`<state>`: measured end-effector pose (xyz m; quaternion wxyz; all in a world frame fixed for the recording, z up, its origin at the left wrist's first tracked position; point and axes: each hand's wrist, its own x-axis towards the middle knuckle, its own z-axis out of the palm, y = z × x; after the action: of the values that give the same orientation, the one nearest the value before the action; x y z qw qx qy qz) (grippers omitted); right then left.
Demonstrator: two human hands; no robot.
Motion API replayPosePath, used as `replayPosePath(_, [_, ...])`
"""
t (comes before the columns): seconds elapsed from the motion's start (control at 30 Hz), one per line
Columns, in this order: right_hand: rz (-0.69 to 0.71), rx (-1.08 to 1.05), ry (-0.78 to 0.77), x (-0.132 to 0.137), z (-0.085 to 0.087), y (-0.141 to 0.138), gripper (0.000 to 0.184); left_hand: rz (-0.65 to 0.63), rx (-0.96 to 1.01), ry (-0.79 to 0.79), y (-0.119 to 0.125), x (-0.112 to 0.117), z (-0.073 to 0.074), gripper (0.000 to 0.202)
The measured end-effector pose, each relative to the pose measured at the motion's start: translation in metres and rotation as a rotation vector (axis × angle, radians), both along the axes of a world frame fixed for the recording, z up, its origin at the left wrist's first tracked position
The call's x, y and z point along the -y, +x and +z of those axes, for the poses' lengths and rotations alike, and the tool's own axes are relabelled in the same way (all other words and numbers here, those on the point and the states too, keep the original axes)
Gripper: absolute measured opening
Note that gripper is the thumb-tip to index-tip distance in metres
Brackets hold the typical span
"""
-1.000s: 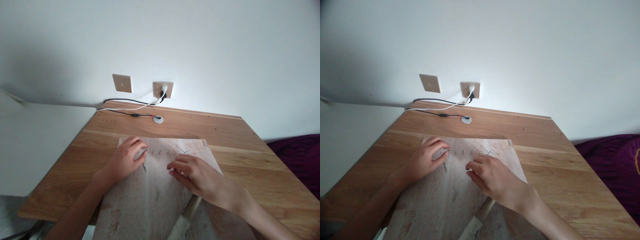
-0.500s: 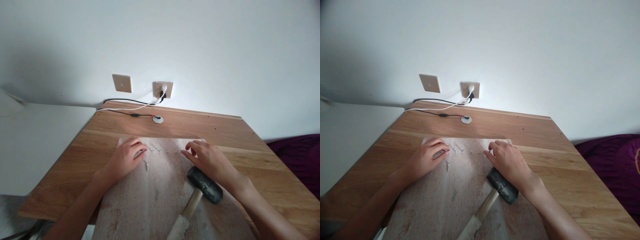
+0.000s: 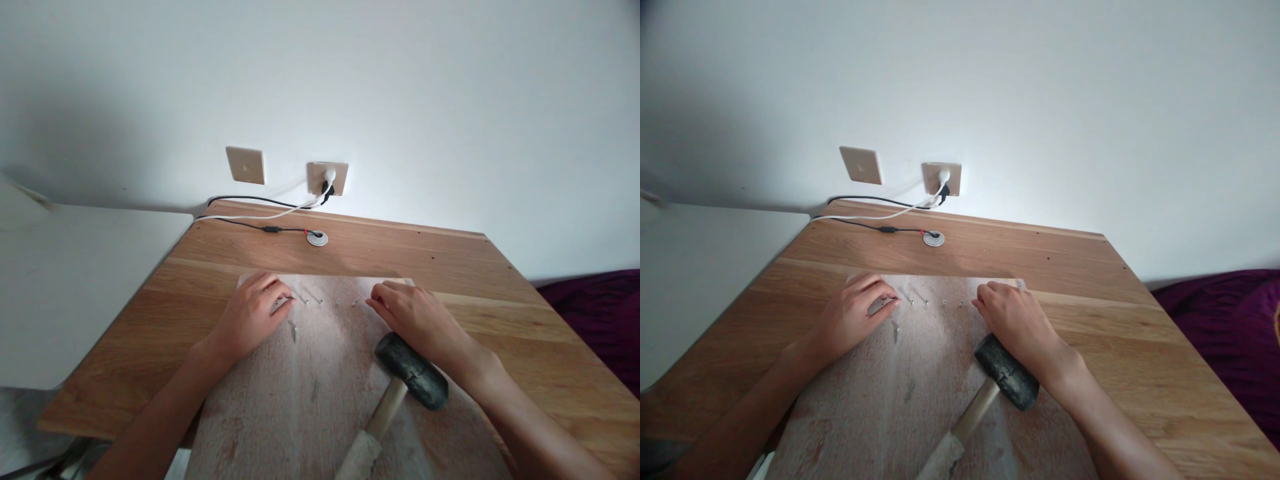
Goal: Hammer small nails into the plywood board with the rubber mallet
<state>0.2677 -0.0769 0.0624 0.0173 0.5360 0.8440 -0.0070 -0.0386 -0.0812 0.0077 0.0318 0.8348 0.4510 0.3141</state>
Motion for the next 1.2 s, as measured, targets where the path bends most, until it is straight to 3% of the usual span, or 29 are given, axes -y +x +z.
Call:
replayPosePath(0.23, [-0.019,0.06,0.007,0.001,0.001,0.0,0.032,-0.026,0.018,-0.06,0.001,0.001,0.003,0.002])
replayPosePath(0.43, [0.0,0.015,-0.011,-0.002,0.0,0.003,0.022,-0.097,0.035,-0.03,0.001,0.002,0.004,0.011])
replayPosePath(0.77, [0.063,-0.053,-0.02,-0.003,0.004,0.004,0.019,0.004,0.132,-0.057,0.003,0.001,0.004,0.01])
replayPosePath(0.9, [0.092,-0.15,-0.03,-0.003,0.005,0.008,0.019,-0.136,0.245,-0.128,0.005,0.007,0.012,0.01])
replayPosePath(1.03, [0.18,-0.236,-0.043,0.01,0.01,0.004,0.016,-0.344,0.33,-0.342,0.008,0.016,0.022,0.01])
replayPosePath(1.2, [0.339,-0.223,-0.058,0.032,0.017,-0.02,0.02,-0.444,0.272,-0.503,0.009,0.022,0.031,0.01])
